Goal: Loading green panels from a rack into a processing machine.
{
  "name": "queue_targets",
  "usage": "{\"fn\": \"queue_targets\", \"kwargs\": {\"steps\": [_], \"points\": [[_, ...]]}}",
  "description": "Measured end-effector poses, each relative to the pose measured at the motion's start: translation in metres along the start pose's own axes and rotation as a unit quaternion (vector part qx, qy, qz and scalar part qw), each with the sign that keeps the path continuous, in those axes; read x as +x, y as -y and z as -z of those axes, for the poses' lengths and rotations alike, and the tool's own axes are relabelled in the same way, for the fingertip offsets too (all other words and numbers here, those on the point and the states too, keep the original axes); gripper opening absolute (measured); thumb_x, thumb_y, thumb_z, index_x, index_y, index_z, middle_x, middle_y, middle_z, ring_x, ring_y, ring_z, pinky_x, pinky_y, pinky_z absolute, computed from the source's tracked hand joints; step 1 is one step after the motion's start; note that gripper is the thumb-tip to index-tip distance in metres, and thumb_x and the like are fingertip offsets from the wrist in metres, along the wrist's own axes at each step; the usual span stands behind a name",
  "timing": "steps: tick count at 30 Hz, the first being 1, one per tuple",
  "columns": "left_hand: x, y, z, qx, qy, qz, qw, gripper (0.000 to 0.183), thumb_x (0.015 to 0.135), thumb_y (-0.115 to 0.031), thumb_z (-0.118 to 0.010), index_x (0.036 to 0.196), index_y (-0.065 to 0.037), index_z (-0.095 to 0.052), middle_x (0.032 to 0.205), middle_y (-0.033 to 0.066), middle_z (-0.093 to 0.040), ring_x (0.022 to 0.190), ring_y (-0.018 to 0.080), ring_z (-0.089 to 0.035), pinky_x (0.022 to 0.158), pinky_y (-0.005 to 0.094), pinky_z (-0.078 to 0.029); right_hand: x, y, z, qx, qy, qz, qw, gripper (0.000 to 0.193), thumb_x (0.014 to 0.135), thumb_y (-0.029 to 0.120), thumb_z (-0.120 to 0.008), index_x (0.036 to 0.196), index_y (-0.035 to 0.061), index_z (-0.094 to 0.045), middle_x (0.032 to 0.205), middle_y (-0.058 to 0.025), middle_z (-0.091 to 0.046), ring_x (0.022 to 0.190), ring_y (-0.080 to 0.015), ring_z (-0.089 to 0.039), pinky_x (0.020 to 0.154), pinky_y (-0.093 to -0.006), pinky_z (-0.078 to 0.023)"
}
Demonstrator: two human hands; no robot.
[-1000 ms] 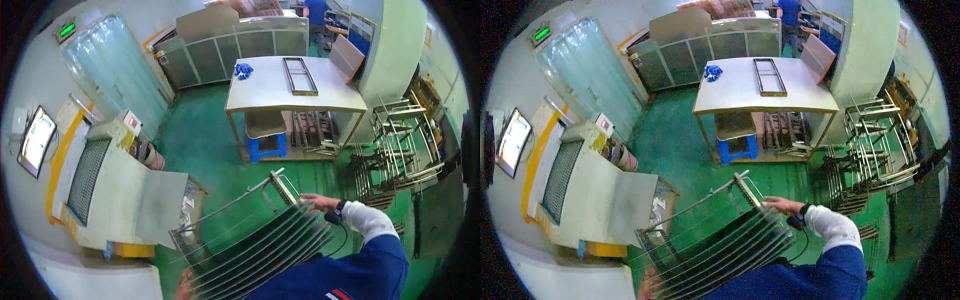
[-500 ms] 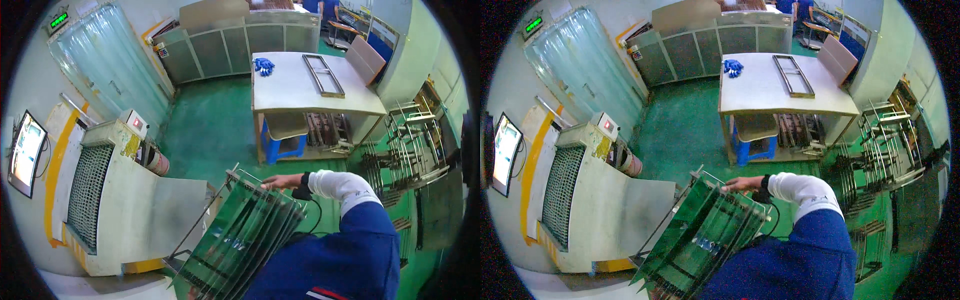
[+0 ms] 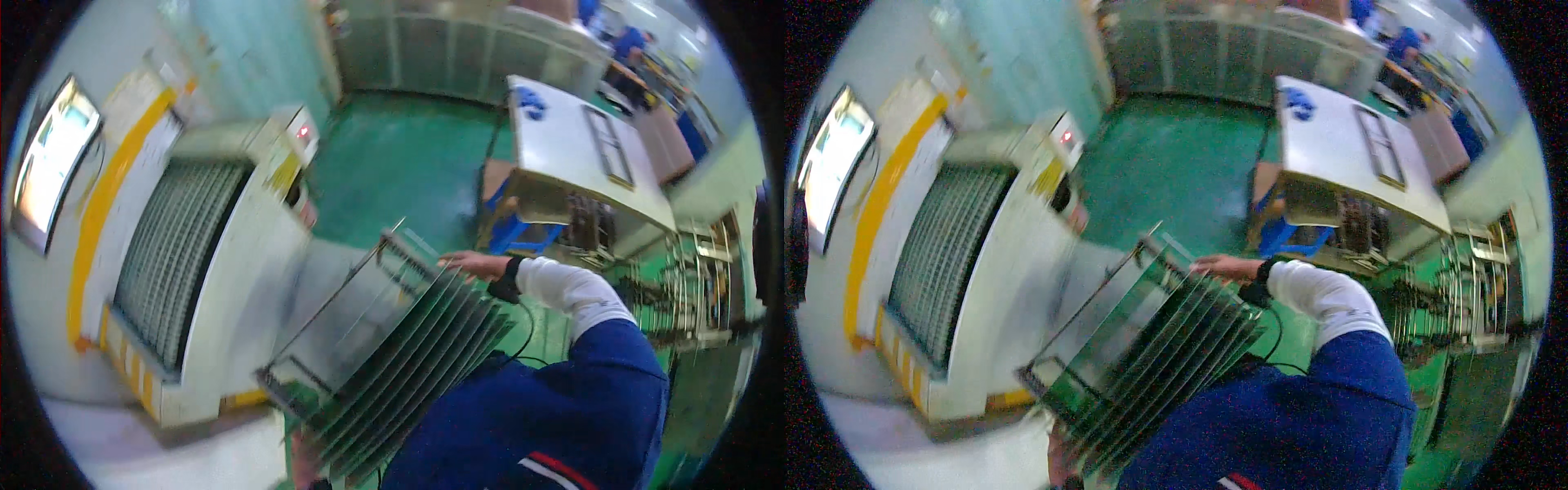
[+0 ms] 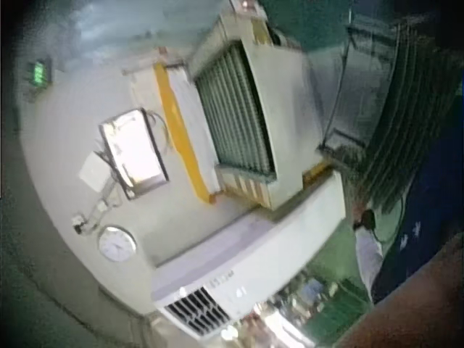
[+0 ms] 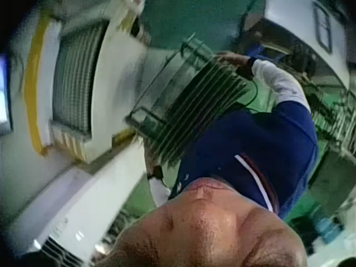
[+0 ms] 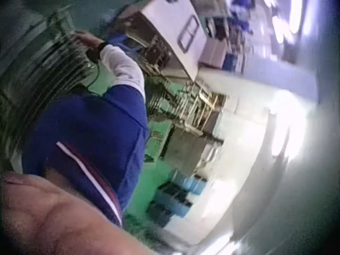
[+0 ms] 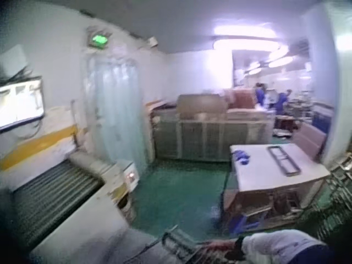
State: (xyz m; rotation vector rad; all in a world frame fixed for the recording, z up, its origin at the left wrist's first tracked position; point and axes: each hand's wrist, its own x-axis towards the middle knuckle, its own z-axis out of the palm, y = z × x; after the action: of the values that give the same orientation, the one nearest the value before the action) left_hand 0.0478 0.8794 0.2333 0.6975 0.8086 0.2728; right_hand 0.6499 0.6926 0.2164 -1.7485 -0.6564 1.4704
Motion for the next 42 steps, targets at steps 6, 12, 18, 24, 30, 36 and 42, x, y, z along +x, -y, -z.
{"fn": "queue_targets", "kwargs": {"steps": [6, 12, 18, 24, 30, 36, 42], "points": [[0.012, 0.007, 0.046, 0.047, -0.18, 0.017, 0.982, 0.067, 0.099, -0.055, -0.038, 0.151, -0.014, -0.027, 0.146, 0.0091, -0.041, 0.12, 0.0245, -0.051, 0.097, 0.0452, -0.045, 0.093, 0.025, -0.018, 0.0, 0.017, -0.076, 0.997, 0.074, 0.086, 0.061, -0.059, 0.142, 0.0144, -0.044, 0.127, -0.0089, -0.053, 0.117, -0.0258, -0.047, 0.096, -0.0446, -0.039], [0.027, 0.001, 0.045, -0.076, -0.178, -0.051, 0.98, 0.06, 0.102, -0.047, -0.038, 0.148, -0.008, -0.031, 0.139, 0.0114, -0.046, 0.115, 0.0217, -0.054, 0.095, 0.037, -0.047, 0.186, 0.068, -0.025, -0.015, 0.091, -0.054, 0.994, 0.075, 0.086, 0.06, -0.059, 0.142, 0.0116, -0.044, 0.108, -0.004, -0.055, 0.097, -0.0185, -0.05, 0.084, -0.0367, -0.043], [0.053, -0.001, 0.064, -0.137, -0.228, -0.041, 0.963, 0.06, 0.101, -0.044, -0.041, 0.147, -0.006, -0.032, 0.139, 0.0125, -0.046, 0.116, 0.0226, -0.054, 0.095, 0.0359, -0.047, 0.263, 0.113, -0.033, -0.047, 0.09, -0.049, 0.994, 0.071, 0.087, 0.059, -0.059, 0.139, 0.0131, -0.047, 0.111, -0.0031, -0.054, 0.096, -0.0184, -0.049, 0.079, -0.0381, -0.044], [0.093, -0.014, 0.075, -0.113, -0.255, -0.036, 0.96, 0.059, 0.1, -0.045, -0.047, 0.145, -0.009, -0.038, 0.142, 0.0054, -0.046, 0.123, 0.021, -0.05, 0.098, 0.0334, -0.044, 0.325, 0.141, -0.012, -0.117, 0.126, -0.018, 0.985, 0.068, 0.086, 0.06, -0.06, 0.139, 0.0201, -0.047, 0.118, -0.0027, -0.055, 0.105, -0.0223, -0.049, 0.087, -0.046, -0.042], [0.12, -0.011, 0.105, -0.028, -0.318, 0.081, 0.944, 0.063, 0.098, -0.05, -0.046, 0.144, -0.008, -0.039, 0.149, 0.0047, -0.038, 0.131, 0.0245, -0.041, 0.104, 0.0421, -0.036, 0.372, 0.137, 0.01, -0.127, 0.16, -0.034, 0.978, 0.056, 0.091, 0.043, -0.057, 0.14, 0.0177, -0.047, 0.133, -0.0053, -0.05, 0.118, -0.0236, -0.049, 0.094, -0.0402, -0.043], [0.136, -0.034, 0.097, -0.046, -0.241, 0.009, 0.969, 0.059, 0.101, -0.043, -0.043, 0.148, -0.009, -0.033, 0.149, 0.0122, -0.038, 0.129, 0.0262, -0.043, 0.102, 0.0405, -0.04, 0.407, 0.163, 0.019, -0.141, 0.184, -0.123, 0.965, 0.048, 0.093, 0.036, -0.058, 0.134, 0.0114, -0.051, 0.131, -0.0052, -0.055, 0.119, -0.0195, -0.05, 0.095, -0.0389, -0.044], [0.113, -0.01, 0.078, -0.096, -0.352, 0.007, 0.931, 0.054, 0.1, -0.036, -0.05, 0.145, -0.01, -0.038, 0.14, 0.0134, -0.047, 0.119, 0.0302, -0.052, 0.094, 0.0365, -0.048, 0.413, 0.279, -0.026, -0.314, 0.042, 0.117, 0.941, 0.039, 0.09, 0.031, -0.065, 0.116, 0.0026, -0.063, 0.115, -0.0067, -0.065, 0.107, -0.0187, -0.059, 0.094, -0.0344, -0.046]]}}
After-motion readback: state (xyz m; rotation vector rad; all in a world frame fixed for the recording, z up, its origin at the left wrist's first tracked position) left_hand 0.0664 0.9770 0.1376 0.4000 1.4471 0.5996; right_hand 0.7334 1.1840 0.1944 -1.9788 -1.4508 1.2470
